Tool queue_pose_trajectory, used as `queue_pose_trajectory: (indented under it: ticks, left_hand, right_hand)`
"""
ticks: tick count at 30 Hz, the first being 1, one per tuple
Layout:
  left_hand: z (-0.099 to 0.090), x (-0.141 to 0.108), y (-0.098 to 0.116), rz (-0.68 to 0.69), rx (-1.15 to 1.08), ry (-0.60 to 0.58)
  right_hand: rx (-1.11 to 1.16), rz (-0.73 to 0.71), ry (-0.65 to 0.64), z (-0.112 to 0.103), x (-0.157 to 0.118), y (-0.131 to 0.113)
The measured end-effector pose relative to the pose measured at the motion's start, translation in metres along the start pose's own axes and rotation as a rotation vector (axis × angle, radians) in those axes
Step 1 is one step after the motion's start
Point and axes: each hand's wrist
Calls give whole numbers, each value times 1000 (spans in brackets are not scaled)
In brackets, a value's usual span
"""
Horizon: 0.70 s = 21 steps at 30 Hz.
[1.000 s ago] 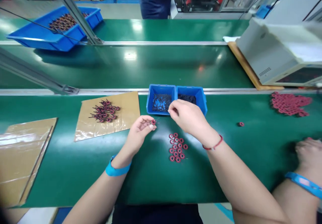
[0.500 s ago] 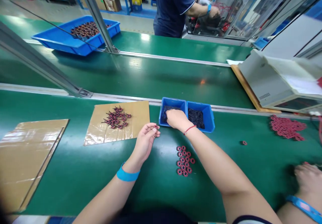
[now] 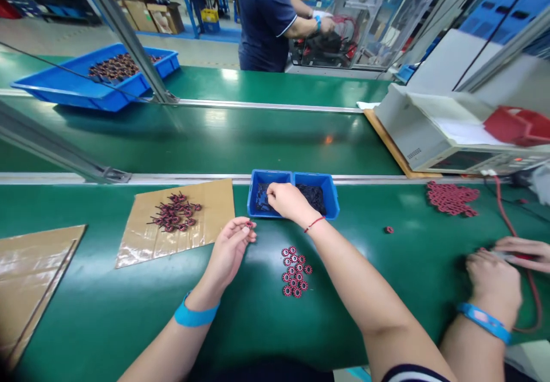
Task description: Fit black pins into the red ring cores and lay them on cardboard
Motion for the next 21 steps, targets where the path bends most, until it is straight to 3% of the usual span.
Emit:
queue_pose_trajectory:
  ticks: [5,9,14,21]
  left_hand:
    - [2,-6,6,26,55,-107]
    - [5,-13,12,-49,163,-208]
    - [7,-15,13,-75,261,-203]
    - [11,-22,5,-123,195,-199]
  right_hand:
    - [118,-121,-3,-11,-41,-19]
    - [265,-183,-37,-3,-70,-30]
    - [536,-106,14,12,-85,-22]
    - [1030,79,75,35,-95,-23]
Point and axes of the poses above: each hand's wrist, its own x-axis towards the middle knuckle, its own z-axis out of the palm, y = z × x, and after that the axes turned 13 degrees about -x, right-handed
